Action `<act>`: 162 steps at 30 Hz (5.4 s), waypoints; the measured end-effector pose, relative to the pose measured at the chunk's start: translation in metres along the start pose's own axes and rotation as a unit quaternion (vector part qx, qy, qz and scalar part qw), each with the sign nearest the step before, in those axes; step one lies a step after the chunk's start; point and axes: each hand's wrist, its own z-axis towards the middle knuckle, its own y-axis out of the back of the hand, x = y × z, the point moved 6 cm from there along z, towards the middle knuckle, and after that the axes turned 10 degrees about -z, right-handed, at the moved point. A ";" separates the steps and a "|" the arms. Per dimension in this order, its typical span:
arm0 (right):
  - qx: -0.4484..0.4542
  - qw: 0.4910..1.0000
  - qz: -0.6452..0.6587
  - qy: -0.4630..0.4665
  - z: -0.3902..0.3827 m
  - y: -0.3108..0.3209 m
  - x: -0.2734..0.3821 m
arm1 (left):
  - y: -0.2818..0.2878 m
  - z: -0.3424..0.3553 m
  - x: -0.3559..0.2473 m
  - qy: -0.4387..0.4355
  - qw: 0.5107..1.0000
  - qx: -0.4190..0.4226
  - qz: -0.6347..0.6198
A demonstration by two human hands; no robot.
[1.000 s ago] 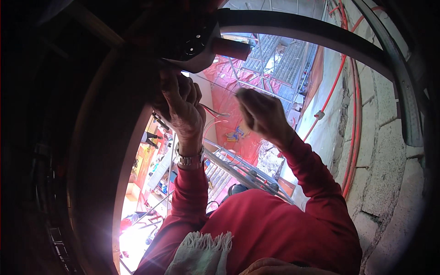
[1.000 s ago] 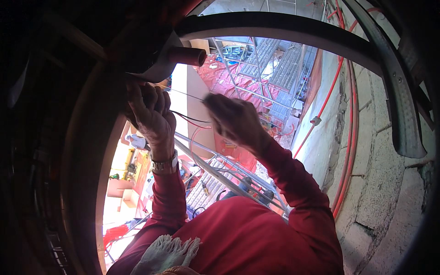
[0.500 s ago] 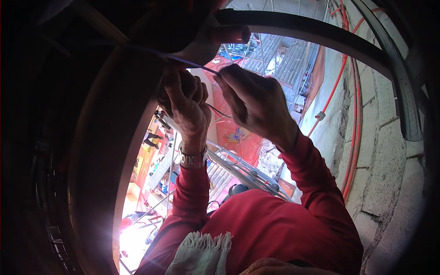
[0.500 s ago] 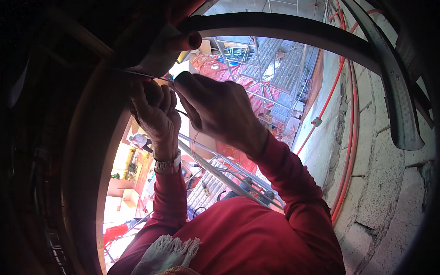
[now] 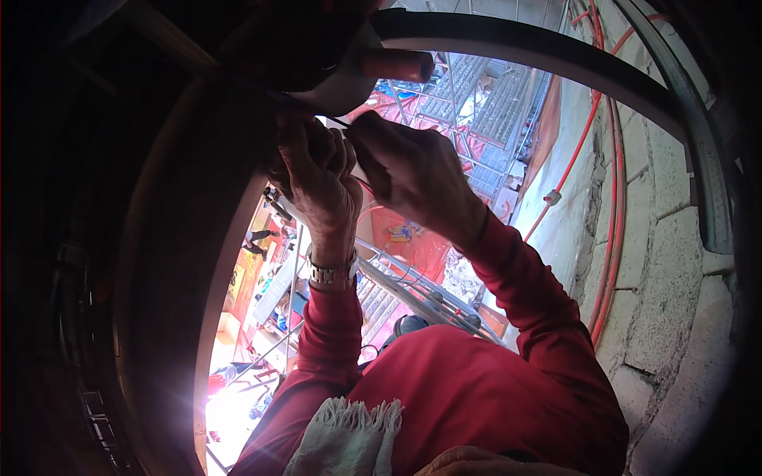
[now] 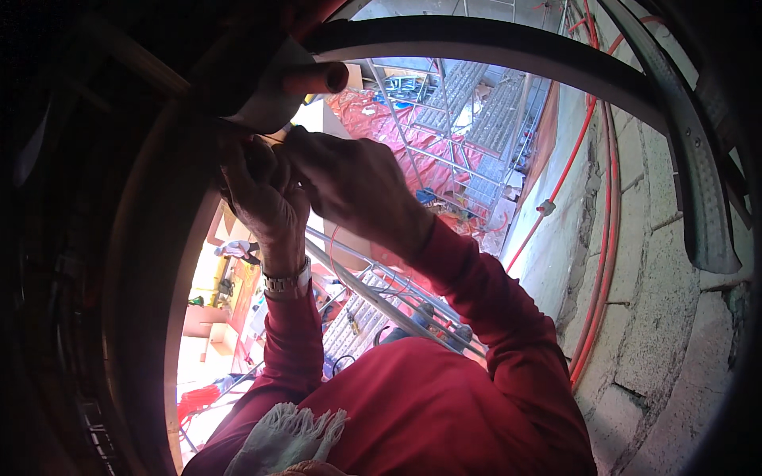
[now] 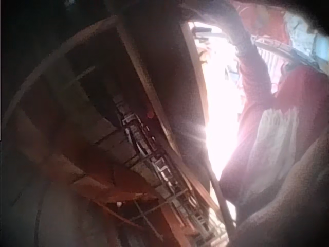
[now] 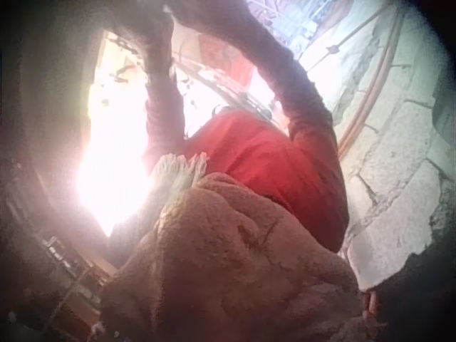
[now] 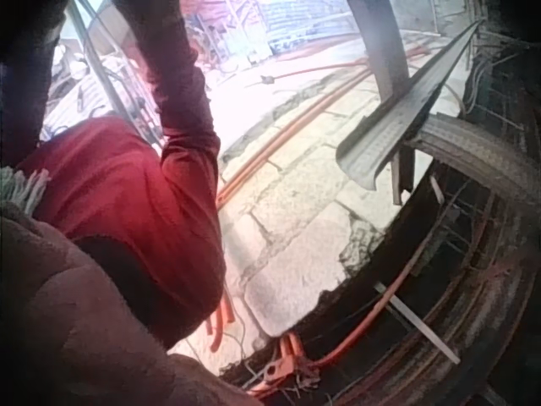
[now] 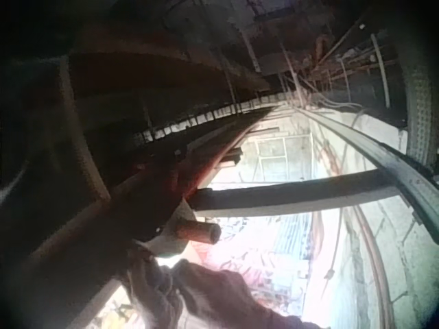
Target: The person is stripping insulation from wires and connecting them inside a junction box on a ceiling using wire strippers and their hands.
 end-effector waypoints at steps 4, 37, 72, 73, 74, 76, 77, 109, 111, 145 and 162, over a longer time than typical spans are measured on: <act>-0.024 1.000 0.011 0.013 -0.032 -0.001 -0.022 | -0.002 0.000 0.002 0.025 0.999 0.002 0.021; 0.089 0.993 -0.038 -0.069 -0.070 0.055 -0.007 | 0.013 -0.002 -0.004 -0.034 0.997 0.071 0.024; -0.015 0.998 -0.049 -0.048 -0.007 0.007 -0.010 | 0.011 -0.001 -0.002 -0.008 0.998 -0.028 0.049; -0.002 0.999 -0.032 -0.030 -0.008 0.007 -0.004 | 0.013 -0.001 -0.004 -0.009 0.998 -0.042 0.051; 0.010 1.000 -0.016 -0.011 -0.012 0.007 0.000 | 0.017 -0.001 -0.004 -0.007 0.998 -0.043 0.052; 0.027 0.999 0.005 -0.028 -0.031 0.005 -0.001 | 0.020 -0.003 -0.007 -0.009 0.998 0.036 0.053; 0.024 0.999 -0.007 -0.026 -0.038 0.011 -0.003 | 0.019 -0.002 -0.007 -0.014 0.997 0.044 0.055; -0.001 0.999 -0.021 0.027 0.021 -0.015 0.014 | 0.024 0.000 -0.013 -0.084 0.984 0.120 0.100; 0.052 0.997 -0.058 0.011 -0.010 -0.022 -0.008 | 0.022 -0.001 -0.014 -0.075 0.986 0.090 0.118; -0.058 0.990 0.001 -0.130 -0.112 0.040 -0.043 | 0.023 -0.002 -0.011 -0.192 0.937 0.111 0.269; 0.018 0.996 -0.050 0.069 0.085 0.046 0.020 | -0.017 -0.022 -0.025 -0.048 0.975 0.116 0.186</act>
